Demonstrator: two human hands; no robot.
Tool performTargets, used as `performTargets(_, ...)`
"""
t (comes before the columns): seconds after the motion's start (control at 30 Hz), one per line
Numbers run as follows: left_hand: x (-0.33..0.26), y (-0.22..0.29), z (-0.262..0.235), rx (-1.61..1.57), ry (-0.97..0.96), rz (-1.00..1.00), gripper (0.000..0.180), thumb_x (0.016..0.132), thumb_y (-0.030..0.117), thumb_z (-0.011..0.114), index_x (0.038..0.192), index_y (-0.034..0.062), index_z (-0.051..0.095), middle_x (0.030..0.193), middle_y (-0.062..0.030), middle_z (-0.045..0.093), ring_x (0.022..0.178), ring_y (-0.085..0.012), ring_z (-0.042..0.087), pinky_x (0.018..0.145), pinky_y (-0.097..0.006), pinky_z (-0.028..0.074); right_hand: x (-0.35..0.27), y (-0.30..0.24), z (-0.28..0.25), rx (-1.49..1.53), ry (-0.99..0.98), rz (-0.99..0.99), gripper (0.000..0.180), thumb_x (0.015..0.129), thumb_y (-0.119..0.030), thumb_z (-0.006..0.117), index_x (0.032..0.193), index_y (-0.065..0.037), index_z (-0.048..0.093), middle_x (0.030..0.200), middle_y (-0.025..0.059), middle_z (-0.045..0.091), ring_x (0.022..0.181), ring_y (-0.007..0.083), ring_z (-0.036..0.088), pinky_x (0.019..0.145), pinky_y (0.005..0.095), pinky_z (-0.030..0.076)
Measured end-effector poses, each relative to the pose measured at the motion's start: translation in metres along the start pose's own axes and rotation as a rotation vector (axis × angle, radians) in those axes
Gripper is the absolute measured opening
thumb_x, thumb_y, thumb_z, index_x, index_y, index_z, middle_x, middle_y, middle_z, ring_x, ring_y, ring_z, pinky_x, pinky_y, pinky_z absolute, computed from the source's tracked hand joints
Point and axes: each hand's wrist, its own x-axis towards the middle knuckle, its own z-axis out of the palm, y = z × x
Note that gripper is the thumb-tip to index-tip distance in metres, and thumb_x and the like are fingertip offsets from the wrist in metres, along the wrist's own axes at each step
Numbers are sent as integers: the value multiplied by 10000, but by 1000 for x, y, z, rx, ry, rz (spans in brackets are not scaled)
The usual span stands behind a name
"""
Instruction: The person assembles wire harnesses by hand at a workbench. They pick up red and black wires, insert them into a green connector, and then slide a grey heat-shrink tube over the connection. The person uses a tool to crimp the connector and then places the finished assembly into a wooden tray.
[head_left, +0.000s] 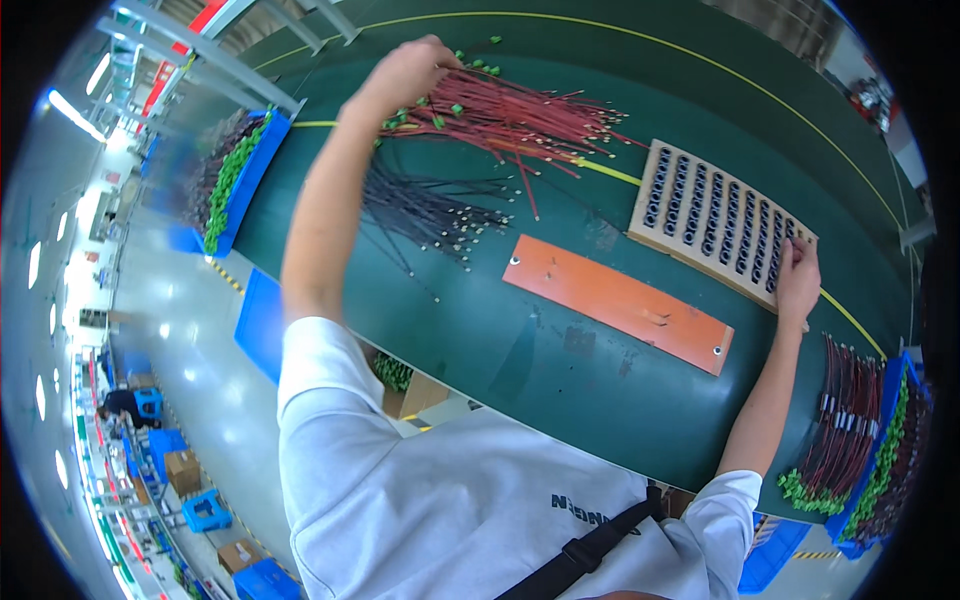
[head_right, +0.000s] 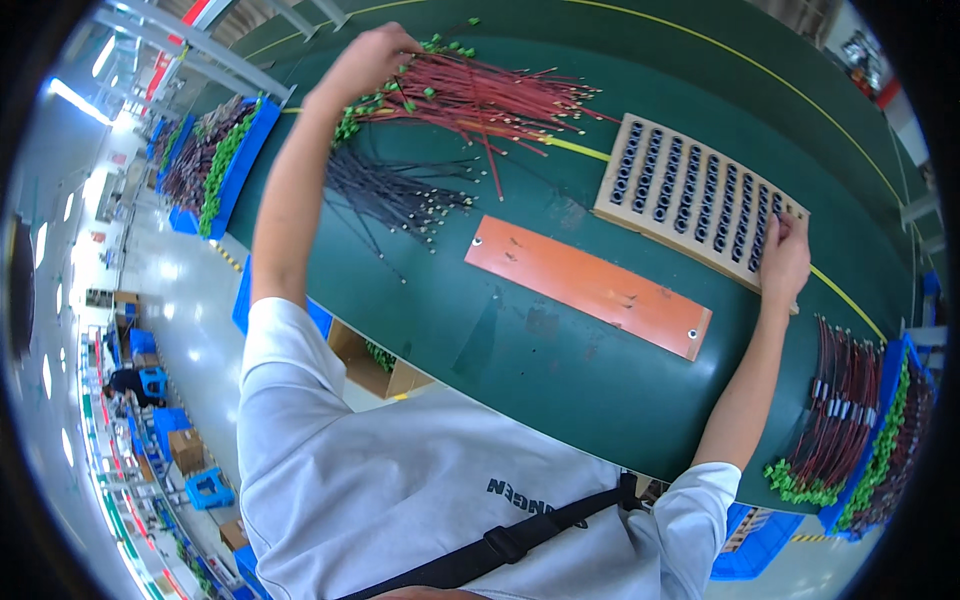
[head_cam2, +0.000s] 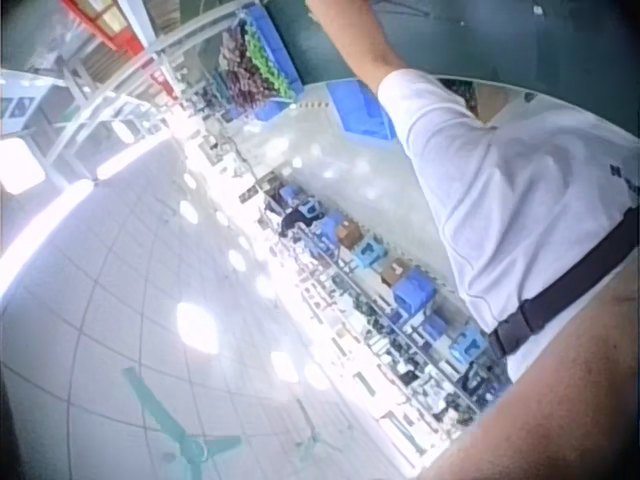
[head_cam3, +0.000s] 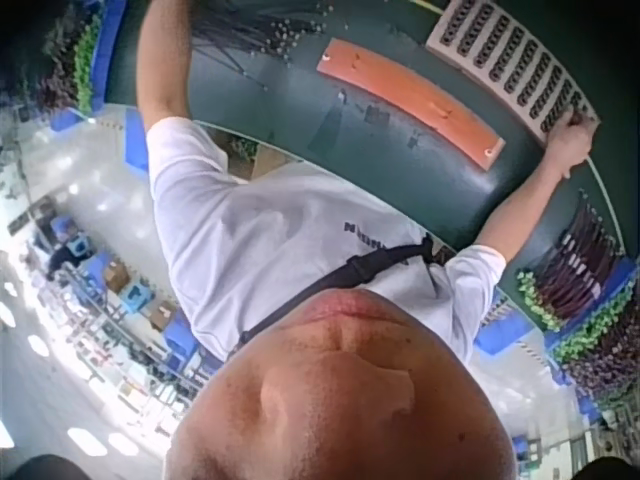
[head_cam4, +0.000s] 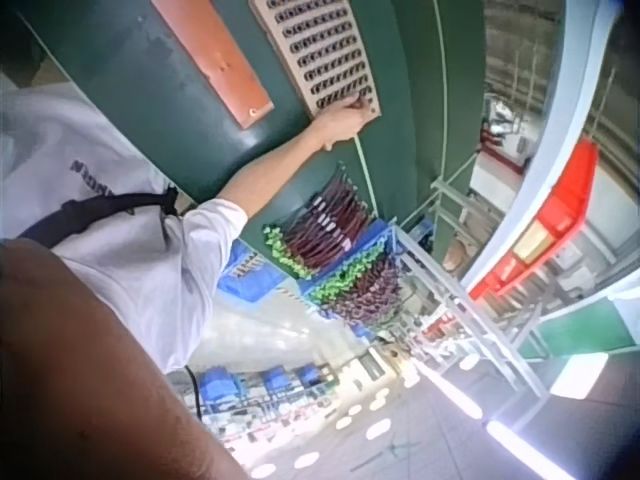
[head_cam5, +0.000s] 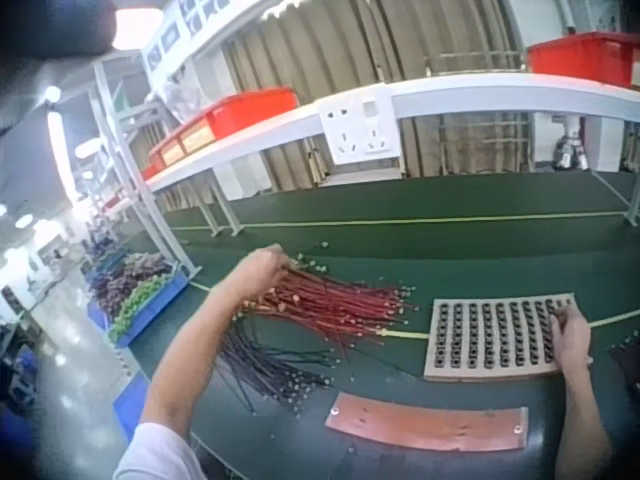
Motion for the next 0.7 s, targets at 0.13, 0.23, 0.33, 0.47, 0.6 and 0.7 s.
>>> performTargets(0.13, -76, 13, -89, -118, -132, -129, 201, 883, -6, 653, 1079, 18, 692, 928, -134, 661, 844, -266, 686, 740, -383, 544, 4, 12, 4, -5, 10, -50, 377, 1020, -367, 593, 1166, -35, 692, 968, 166, 740, 886, 340, 718, 785, 441, 551)
performTargets(0.23, -137, 16, -106, -90, -156, -104, 194, 855, -37, 682, 1043, 3, 710, 910, -128, 656, 838, -270, 682, 727, -378, 546, 4, 12, 6, -8, 54, -103, 392, 1023, -367, 591, 1164, -15, 688, 996, 172, 735, 893, 334, 716, 792, 436, 549)
performTargets(0.33, -196, 14, -81, -173, -224, -201, 163, 833, -48, 704, 988, -9, 731, 905, -125, 648, 845, -285, 680, 726, -382, 554, 4, 6, 8, 3, 15, -75, 388, 1030, -354, 582, 1167, -6, 685, 1006, 172, 732, 894, 324, 712, 802, 427, 545)
performTargets(0.47, -215, 15, -32, -117, -180, -213, 121, 853, 21, 688, 963, 41, 734, 916, -110, 655, 881, -317, 681, 745, -422, 558, 4, 8, 5, 0, 19, -72, 385, 1032, -339, 583, 1175, 7, 676, 997, 172, 733, 894, 314, 713, 804, 421, 544)
performTargets(0.6, -181, 16, 5, 35, -157, -193, 137, 916, 143, 672, 1029, 86, 723, 961, -95, 641, 905, -338, 667, 766, -447, 544, 8, 16, 6, 51, 62, -80, 392, 1034, -331, 587, 1169, 28, 669, 988, 185, 734, 889, 311, 718, 798, 413, 547)
performTargets(0.7, -160, 8, 28, 8, -253, -124, 181, 905, 186, 693, 1057, 92, 718, 965, -102, 620, 922, -346, 658, 774, -471, 532, 9, 18, 8, 124, 99, -44, 392, 1034, -327, 590, 1152, 38, 669, 975, 192, 736, 876, 311, 721, 789, 408, 549)
